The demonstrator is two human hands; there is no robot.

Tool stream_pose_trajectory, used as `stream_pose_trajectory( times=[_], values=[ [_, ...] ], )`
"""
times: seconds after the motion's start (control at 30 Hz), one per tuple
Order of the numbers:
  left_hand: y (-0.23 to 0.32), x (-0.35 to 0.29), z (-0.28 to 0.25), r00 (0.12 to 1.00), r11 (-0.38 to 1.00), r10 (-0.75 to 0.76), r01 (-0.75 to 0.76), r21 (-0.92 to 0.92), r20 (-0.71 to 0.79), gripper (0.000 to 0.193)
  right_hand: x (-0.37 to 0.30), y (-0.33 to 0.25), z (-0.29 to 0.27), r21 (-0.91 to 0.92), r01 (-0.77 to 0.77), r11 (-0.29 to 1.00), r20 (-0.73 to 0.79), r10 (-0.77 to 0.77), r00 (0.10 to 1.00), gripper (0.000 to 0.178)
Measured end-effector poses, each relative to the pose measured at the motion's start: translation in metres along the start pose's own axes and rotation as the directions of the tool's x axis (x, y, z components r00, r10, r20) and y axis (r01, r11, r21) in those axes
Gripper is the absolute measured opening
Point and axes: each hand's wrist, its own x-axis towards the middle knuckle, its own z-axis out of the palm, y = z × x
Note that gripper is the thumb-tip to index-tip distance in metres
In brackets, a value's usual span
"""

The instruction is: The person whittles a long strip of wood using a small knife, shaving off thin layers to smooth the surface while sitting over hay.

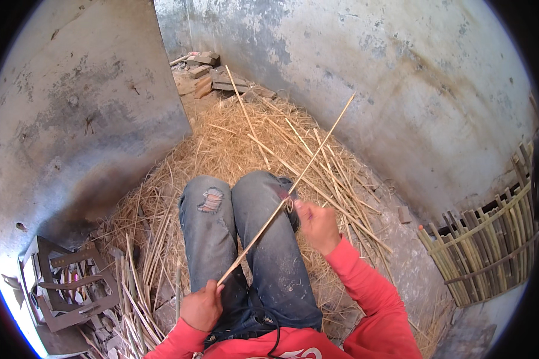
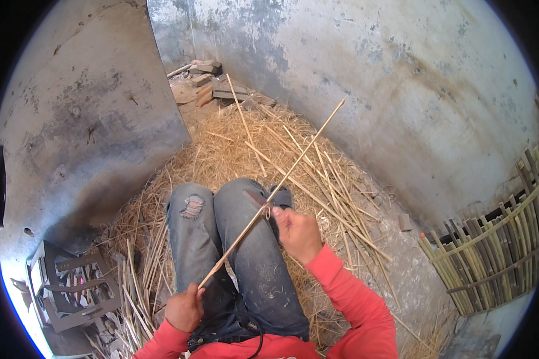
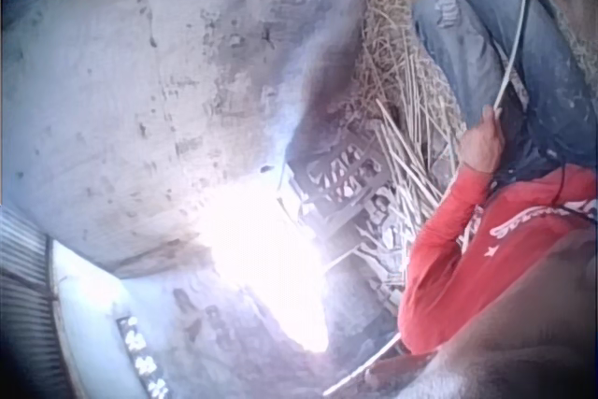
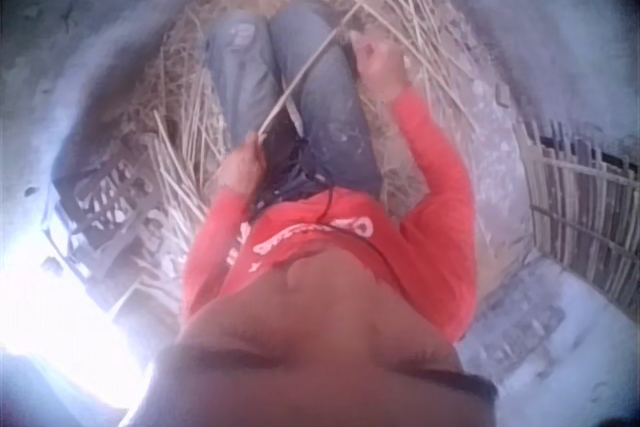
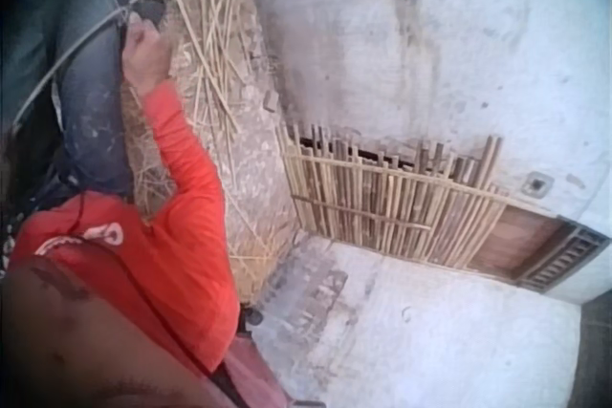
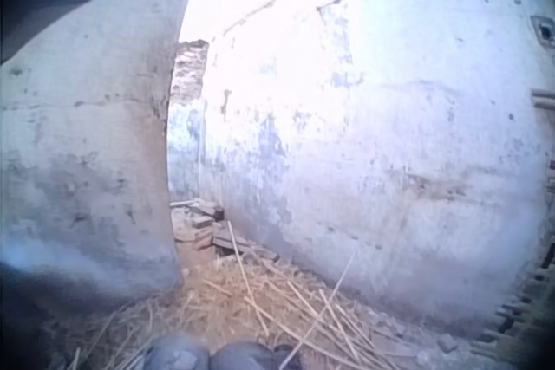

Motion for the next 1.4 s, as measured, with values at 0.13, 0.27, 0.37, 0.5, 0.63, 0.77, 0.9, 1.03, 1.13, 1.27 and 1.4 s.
stream_pose_trajectory(
  times=[0.13, 0.27, 0.37, 0.5, 0.63, 0.77, 0.9, 1.03, 1.13, 1.27, 1.4],
  values=[
    [0.015, 0.016, 0.0, 1.0, 1.0, -0.004, 0.003, -0.03, -0.011, 0.016, -0.01, -0.01, 0.004, 0.026, -0.015, 1.0, -0.079, 0.017, 0.997, 0.049],
    [0.028, 0.033, 0.005, 1.0, 0.999, -0.003, 0.003, -0.049, -0.013, 0.018, -0.031, -0.025, 0.012, 0.03, 0.057, 0.998, 0.125, -0.061, 0.99, 0.047],
    [0.033, 0.042, 0.005, 1.0, 1.0, 0.004, -0.005, -0.023, -0.017, 0.023, -0.038, -0.027, 0.02, 0.009, 0.135, 0.991, 0.09, -0.135, 0.987, 0.048],
    [0.034, 0.045, 0.002, 1.0, 0.999, -0.003, 0.002, -0.033, -0.018, 0.022, -0.011, -0.018, 0.004, 0.031, -0.065, 0.997, 0.008, 0.065, 0.998, 0.049],
    [0.033, 0.047, 0.005, 1.0, 0.999, -0.006, 0.006, -0.035, -0.019, 0.023, -0.04, -0.033, 0.017, 0.019, 0.073, 0.997, 0.191, -0.075, 0.979, 0.05],
    [0.034, 0.046, 0.003, 1.0, 0.998, -0.018, 0.016, -0.06, -0.025, 0.023, -0.03, -0.029, 0.009, 0.303, -0.206, 0.93, 0.337, 0.097, 0.936, 0.05],
    [0.036, 0.046, 0.0, 0.999, 0.995, -0.035, 0.031, -0.093, -0.037, 0.021, -0.011, -0.02, -0.008, 0.417, -0.288, 0.862, 0.296, 0.17, 0.94, 0.044],
    [0.041, 0.046, 0.001, 0.997, 0.995, -0.048, 0.043, -0.091, -0.053, 0.02, -0.01, -0.041, -0.014, 0.366, -0.2, 0.909, 0.246, 0.113, 0.963, 0.037],
    [0.038, 0.044, 0.008, 0.997, 0.997, -0.051, 0.048, -0.062, -0.059, 0.02, -0.017, -0.066, -0.005, 0.338, -0.106, 0.935, 0.223, 0.03, 0.974, 0.036],
    [0.04, 0.044, 0.009, 0.998, 0.998, -0.043, 0.041, -0.037, -0.049, 0.02, -0.021, -0.07, 0.005, 0.24, -0.069, 0.968, 0.26, 0.004, 0.966, 0.031],
    [0.039, 0.044, 0.01, 0.998, 0.998, -0.037, 0.034, -0.046, -0.059, 0.021, -0.028, -0.063, 0.015, 0.378, -0.03, 0.925, 0.131, -0.021, 0.991, 0.022]
  ],
)
